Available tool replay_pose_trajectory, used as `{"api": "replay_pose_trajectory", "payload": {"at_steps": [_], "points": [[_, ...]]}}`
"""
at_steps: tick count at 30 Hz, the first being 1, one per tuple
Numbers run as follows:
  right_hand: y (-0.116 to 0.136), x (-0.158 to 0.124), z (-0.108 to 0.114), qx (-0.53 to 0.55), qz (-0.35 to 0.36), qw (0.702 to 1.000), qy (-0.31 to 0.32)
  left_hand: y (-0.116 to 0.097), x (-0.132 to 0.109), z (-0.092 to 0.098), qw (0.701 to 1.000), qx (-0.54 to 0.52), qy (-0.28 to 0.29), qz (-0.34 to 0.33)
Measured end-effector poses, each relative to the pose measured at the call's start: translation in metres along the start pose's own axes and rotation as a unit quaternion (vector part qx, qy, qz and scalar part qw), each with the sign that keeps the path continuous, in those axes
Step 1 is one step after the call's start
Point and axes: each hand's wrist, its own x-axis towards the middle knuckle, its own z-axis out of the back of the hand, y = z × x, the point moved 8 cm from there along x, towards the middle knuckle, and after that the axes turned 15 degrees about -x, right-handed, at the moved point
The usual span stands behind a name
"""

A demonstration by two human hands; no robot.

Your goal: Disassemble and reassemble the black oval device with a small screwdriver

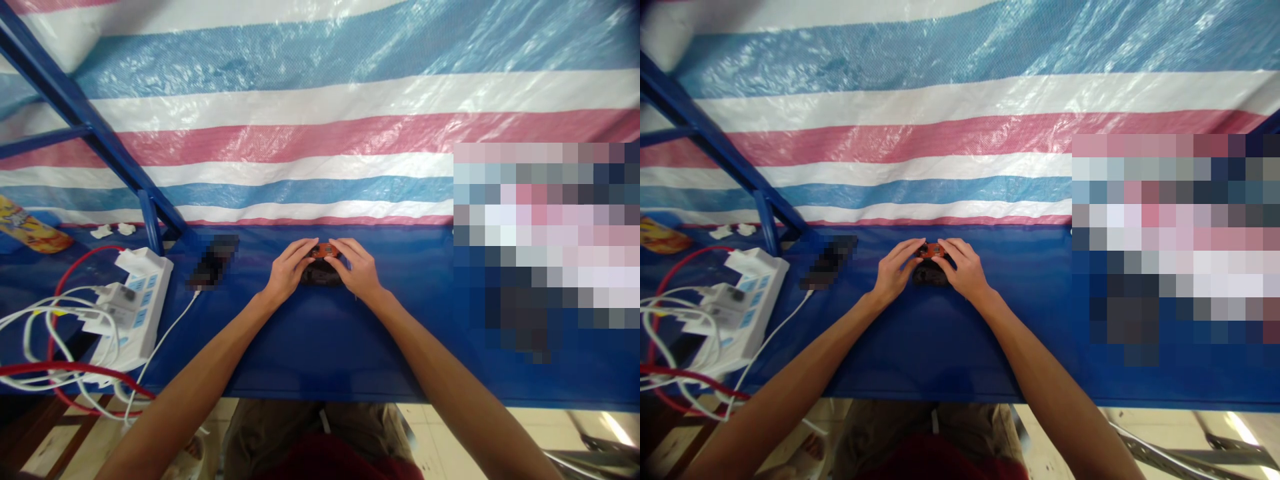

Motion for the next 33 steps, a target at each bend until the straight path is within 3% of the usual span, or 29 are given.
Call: {"api": "replay_pose_trajectory", "payload": {"at_steps": [6,12,15,18,23,33], "points": [[0.001,0.001,-0.003,0.026,-0.009,0.999,0.037,0.004,-0.001,0.000,1.000,-0.002,-0.013,0.025],[0.005,-0.001,-0.009,0.050,-0.016,0.997,0.063,0.001,0.001,0.009,0.997,0.008,-0.064,0.032],[0.001,-0.002,-0.011,0.075,-0.064,0.992,0.075,-0.001,0.003,0.014,0.996,-0.002,-0.085,0.035],[-0.007,-0.004,-0.019,0.136,-0.124,0.976,0.115,0.000,0.004,0.009,0.997,-0.031,-0.051,0.040],[-0.017,-0.006,-0.028,0.197,-0.165,0.955,0.146,0.000,0.003,-0.003,0.998,-0.049,0.020,0.019],[-0.005,-0.004,-0.013,0.076,-0.057,0.993,0.067,0.014,-0.002,-0.001,0.996,-0.053,-0.021,0.061]]}}
